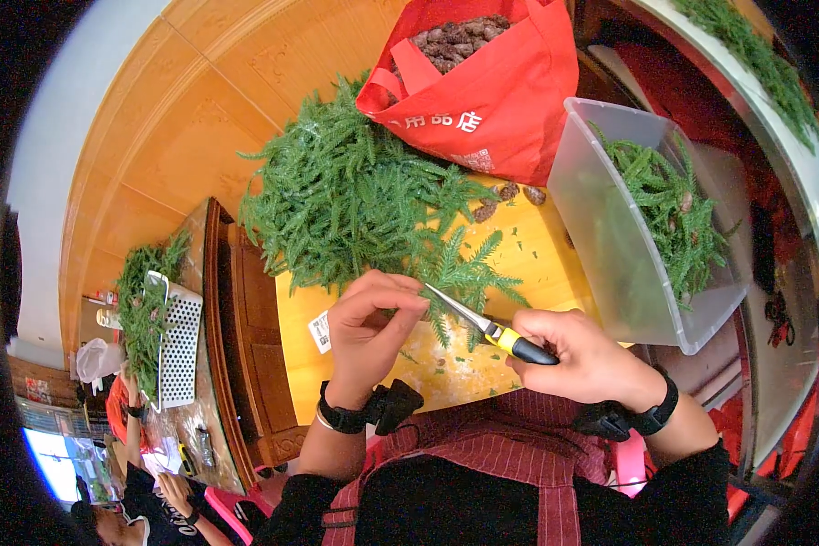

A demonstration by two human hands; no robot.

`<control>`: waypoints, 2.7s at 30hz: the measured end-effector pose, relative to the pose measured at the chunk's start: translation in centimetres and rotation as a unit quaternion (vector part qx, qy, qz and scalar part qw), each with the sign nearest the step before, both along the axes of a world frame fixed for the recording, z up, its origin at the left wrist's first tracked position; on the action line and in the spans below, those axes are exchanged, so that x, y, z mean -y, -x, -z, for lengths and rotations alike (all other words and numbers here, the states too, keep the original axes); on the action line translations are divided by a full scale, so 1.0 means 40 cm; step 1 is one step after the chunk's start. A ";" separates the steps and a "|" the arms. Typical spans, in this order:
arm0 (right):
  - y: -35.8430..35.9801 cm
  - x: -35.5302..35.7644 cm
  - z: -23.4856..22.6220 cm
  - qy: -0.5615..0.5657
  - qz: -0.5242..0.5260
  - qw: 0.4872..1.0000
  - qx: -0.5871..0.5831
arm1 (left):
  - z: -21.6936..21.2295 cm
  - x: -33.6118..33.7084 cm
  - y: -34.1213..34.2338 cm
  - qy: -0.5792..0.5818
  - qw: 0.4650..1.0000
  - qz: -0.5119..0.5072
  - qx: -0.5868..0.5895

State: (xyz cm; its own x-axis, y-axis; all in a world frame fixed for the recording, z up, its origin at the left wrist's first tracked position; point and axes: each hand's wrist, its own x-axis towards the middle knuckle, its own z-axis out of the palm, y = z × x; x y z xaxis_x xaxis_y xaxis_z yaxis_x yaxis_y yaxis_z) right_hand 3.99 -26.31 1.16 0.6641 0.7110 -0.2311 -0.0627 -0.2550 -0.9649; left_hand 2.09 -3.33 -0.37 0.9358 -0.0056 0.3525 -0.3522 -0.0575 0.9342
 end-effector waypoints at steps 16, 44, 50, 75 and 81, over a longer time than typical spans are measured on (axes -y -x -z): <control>0.003 0.001 0.047 -0.128 -0.034 0.974 -0.185 | 0.006 -0.008 0.002 -0.163 0.977 -0.059 0.121; 0.026 -0.014 0.043 -0.155 0.023 0.943 -0.294 | 0.022 -0.032 0.008 0.059 0.991 0.063 -0.101; 0.012 0.013 0.052 -0.126 -0.095 0.941 -0.301 | 0.012 -0.045 -0.035 0.035 0.970 0.232 -0.056; 0.055 -0.058 0.054 -0.102 0.047 0.993 -0.026 | 0.030 -0.025 -0.001 -0.193 0.969 -0.150 0.026; 0.054 -0.061 0.067 -0.093 0.091 0.985 -0.115 | 0.043 -0.016 0.006 -0.150 0.968 -0.193 0.052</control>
State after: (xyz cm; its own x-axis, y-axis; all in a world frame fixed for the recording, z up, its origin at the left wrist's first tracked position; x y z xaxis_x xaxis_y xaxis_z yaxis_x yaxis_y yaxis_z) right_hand 1.84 -23.87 -1.52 0.7297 0.6290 -0.2680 -0.3141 -0.0398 -0.9486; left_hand 1.86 -2.67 -2.08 0.8481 0.2203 0.4818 -0.3419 -0.4670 0.8155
